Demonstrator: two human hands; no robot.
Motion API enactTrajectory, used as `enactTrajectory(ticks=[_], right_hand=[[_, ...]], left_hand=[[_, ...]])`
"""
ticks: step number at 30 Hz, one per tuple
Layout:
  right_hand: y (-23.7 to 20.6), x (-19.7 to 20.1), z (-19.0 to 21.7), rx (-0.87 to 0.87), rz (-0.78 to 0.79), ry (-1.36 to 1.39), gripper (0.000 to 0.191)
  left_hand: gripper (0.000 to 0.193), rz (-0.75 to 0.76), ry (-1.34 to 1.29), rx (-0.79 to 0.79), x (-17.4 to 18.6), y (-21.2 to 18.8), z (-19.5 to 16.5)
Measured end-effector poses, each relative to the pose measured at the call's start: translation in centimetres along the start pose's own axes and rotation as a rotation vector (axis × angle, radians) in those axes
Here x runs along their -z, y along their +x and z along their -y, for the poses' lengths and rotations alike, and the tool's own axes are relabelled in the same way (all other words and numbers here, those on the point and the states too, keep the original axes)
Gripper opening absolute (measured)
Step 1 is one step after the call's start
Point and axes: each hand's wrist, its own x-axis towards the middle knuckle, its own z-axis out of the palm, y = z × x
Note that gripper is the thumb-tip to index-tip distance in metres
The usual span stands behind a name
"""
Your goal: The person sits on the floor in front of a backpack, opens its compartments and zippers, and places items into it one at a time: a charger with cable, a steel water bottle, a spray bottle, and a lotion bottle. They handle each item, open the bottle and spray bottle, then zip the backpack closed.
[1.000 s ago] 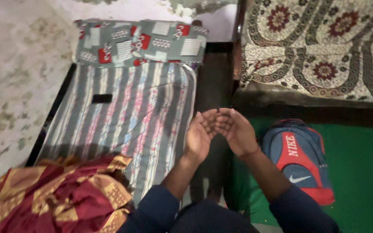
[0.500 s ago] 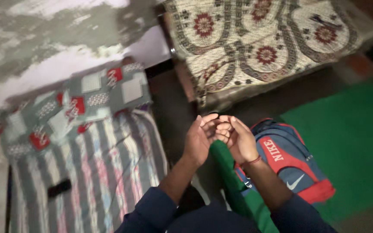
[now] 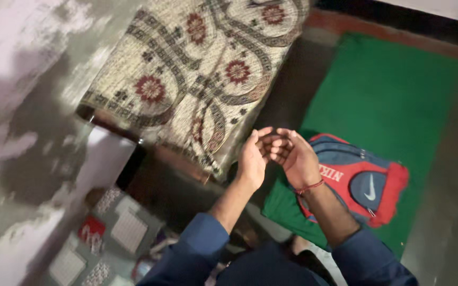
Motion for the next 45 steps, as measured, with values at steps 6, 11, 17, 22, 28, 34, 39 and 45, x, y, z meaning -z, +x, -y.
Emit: enactTrajectory(ticks=[6, 11, 17, 22, 28, 34, 39, 45], right_hand=[[-1.7, 5.1, 5.2, 0.162, -0.185, -0.010, 0.034], [-3.4, 12.3, 7.4, 0.286, -0.407, -0.065, 0.029], [-7.4, 21.3, 4.2, 0.373, -0.782, 0.088, 0.017], [-7.4, 24.0, 1.4, 0.484, -1.004, 0.241, 0.021], [-5.4, 21.7, 2.2, 0.701, -1.253, 0.447, 0.022], [-6.2, 19.1, 1.6, 0.914, -1.401, 0.510, 0.026], [-7.5, 17.0, -2.2, 0.958, -1.486, 0.581, 0.025], [-5.8, 19.5, -5.3, 0.981, -1.498, 0.677, 0.026]], left_hand=[[0.044, 0.143, 0.095, 0.185, -4.8, 3.7, 3.9], [0.034, 0.263, 0.411, 0.279, -6.3, 6.3, 7.2], [0.031, 0.428, 0.725, 0.464, -6.1, 12.4, 11.7], [0.034, 0.574, 0.815, 0.673, -9.4, 19.8, 15.4], [0.028, 0.768, 0.874, 0.891, -16.1, 25.6, 19.7], [0.024, 0.966, 0.921, 0.935, -21.1, 25.6, 22.9], [0.023, 0.946, 0.964, 1.036, -18.7, 23.4, 23.2], [0.023, 0.952, 0.901, 1.098, -14.5, 22.6, 25.6]])
